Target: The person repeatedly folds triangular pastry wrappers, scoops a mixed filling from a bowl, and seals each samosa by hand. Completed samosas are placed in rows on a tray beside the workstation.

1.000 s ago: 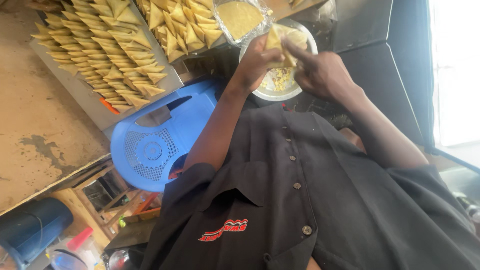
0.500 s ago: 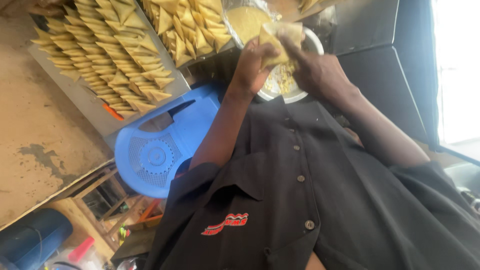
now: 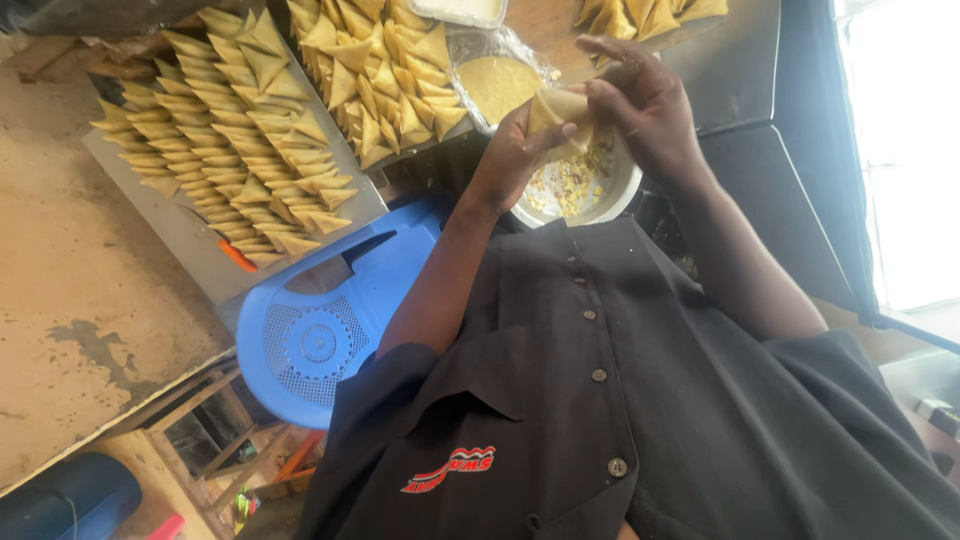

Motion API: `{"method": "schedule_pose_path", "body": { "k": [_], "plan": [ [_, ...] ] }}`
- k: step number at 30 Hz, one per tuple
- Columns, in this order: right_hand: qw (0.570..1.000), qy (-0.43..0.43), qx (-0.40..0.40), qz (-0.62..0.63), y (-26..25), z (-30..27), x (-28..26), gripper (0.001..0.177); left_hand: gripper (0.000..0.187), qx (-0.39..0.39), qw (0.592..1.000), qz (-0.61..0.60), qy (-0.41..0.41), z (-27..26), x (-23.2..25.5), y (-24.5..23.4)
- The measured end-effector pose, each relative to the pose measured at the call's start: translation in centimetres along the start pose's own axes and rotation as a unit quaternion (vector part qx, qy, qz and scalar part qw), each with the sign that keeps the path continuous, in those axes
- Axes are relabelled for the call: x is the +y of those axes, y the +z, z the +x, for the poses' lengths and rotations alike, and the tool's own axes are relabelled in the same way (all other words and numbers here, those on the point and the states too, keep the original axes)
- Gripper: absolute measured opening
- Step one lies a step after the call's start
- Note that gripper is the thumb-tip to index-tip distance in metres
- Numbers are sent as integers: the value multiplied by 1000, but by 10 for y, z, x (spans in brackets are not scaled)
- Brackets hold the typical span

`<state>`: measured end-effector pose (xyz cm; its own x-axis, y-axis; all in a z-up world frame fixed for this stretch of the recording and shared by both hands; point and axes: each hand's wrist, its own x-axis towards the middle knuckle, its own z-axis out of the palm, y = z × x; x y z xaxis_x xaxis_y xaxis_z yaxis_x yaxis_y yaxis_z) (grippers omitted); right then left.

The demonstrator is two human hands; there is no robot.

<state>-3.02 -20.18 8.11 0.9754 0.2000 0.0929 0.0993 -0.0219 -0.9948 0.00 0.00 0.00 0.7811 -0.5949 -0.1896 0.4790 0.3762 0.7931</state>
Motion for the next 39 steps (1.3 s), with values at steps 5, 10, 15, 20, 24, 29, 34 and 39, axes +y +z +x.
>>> {"method": "schedule_pose_path", "body": {
  "k": [5, 10, 15, 20, 24, 29, 34, 39],
  "plan": [
    [987, -14, 38, -155, 1, -4, 18, 41, 62, -14, 995, 99, 6, 1, -12, 22],
    [993, 49, 75, -79, -20, -20, 26, 38, 52, -27, 998, 20, -48, -5, -34, 33],
    [984, 35, 95, -146, -23, -48, 23, 69, 52, 48, 992, -105, -58, -6, -50, 47],
    [931, -79, 95, -344, 0, -89, 16, 64, 60, 48, 977, -197, -70, -3, -61, 59],
    [979, -68, 105, -161, -30, -82, -1, 61, 71, -16, 996, -57, -73, 5, -52, 56],
    [989, 128, 73, -17, -51, -66, 0, 55, 74, -94, 982, 162, -6, -6, -57, 65],
    [983, 125, 91, -100, -46, -37, 0, 41, 43, -57, 949, 302, -72, -15, -29, 49],
    [982, 122, 121, 73, -14, -20, 10, 49, 39, -37, 985, 167, -37, -27, -25, 18]
  ]
}}
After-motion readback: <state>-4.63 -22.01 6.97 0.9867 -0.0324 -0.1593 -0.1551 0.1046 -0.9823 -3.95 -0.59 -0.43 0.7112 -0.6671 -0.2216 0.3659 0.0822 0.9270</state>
